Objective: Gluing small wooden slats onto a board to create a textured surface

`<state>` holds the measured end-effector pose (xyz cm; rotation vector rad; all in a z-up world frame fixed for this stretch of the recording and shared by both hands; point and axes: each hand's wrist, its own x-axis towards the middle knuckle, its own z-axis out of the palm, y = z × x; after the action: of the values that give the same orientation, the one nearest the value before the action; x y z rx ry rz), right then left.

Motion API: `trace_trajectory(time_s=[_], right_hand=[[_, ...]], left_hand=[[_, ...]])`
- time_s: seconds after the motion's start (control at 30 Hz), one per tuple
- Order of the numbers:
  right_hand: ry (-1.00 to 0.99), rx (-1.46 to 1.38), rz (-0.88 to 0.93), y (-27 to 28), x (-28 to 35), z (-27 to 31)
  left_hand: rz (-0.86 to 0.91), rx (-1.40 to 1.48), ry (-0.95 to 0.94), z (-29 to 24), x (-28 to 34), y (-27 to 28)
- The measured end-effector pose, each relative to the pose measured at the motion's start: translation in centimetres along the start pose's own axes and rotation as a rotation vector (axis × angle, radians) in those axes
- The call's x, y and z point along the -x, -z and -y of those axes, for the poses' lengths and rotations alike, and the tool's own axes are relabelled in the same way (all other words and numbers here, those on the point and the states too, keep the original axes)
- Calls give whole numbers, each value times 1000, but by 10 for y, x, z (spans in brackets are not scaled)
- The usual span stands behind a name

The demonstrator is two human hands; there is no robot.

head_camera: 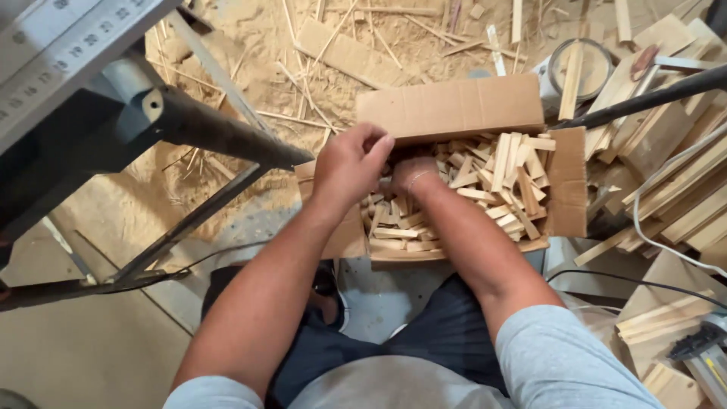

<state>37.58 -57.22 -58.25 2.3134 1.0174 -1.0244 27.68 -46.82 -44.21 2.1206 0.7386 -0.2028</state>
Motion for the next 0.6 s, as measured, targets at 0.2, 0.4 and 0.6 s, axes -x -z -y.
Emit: trace_trajectory(time_s=[0.2, 0.4, 0.6], right_hand=[[6, -79, -11, 8, 14, 15], [27, -68, 14, 10, 17, 23], [85, -127, 24, 12, 29, 15]], left_hand=[[38, 113, 34, -15, 7, 28], [50, 122, -17, -2, -3, 17], [58, 152, -34, -8, 4, 34]])
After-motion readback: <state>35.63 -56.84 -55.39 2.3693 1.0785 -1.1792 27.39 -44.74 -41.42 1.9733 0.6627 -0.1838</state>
